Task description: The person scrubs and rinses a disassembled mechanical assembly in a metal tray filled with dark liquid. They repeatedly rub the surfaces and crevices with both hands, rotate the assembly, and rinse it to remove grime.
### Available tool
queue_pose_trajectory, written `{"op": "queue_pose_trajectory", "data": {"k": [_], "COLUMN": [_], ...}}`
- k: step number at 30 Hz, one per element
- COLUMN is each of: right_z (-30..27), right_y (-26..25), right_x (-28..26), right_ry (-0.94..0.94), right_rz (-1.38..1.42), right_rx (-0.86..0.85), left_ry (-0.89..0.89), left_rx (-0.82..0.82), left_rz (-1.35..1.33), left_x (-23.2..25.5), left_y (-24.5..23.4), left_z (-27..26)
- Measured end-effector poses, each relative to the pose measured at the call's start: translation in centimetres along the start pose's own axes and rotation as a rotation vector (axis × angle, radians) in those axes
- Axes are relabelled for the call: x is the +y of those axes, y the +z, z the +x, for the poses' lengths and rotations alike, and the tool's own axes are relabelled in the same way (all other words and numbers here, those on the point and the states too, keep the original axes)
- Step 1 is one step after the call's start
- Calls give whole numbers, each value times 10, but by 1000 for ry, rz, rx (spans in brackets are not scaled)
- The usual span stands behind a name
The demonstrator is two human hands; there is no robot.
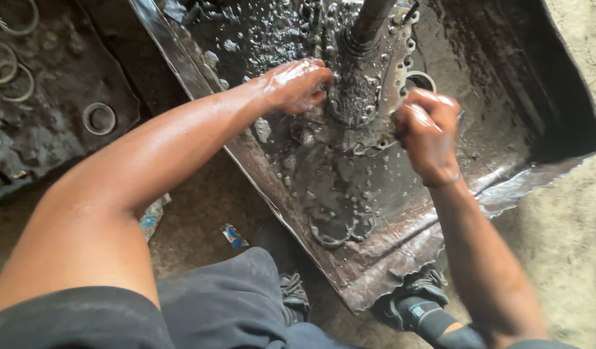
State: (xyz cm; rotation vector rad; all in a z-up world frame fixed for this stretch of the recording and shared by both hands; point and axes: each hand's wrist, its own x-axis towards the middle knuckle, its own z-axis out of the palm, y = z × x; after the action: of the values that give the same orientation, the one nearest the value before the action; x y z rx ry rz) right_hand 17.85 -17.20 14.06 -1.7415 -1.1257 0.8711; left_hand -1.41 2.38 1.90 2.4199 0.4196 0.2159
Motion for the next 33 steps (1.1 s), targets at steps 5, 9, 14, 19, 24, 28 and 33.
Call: {"op": "queue_pose_trajectory", "data": {"k": [5,9,14,19,24,28,33], "right_z": [-30,-57,-98,-91,-81,-77,-77], "right_y": [-35,-31,12,12,-17,-7,8], "right_x": [105,171,217,225,197,199,208], "right_ry": [51,-82,-403,-245,-294,51,-149], "right_rz": [-161,-734,-1186,-845,-1128,-1081,-805], "right_rx": [294,401,75,314,170,241,-167], "left_ry": [-21,27,23,79,17,10,46], "left_rx": [-29,-11,-39,-25,-116,-97,-80], "left_rz": [75,69,184,279,272,281,284], "left_x": [-15,-27,-22,-20,-10,-14,-16], "left_y": [8,22,34,35,25,28,30], "left_z": [1,1,-3,-8,1,-6,0]}}
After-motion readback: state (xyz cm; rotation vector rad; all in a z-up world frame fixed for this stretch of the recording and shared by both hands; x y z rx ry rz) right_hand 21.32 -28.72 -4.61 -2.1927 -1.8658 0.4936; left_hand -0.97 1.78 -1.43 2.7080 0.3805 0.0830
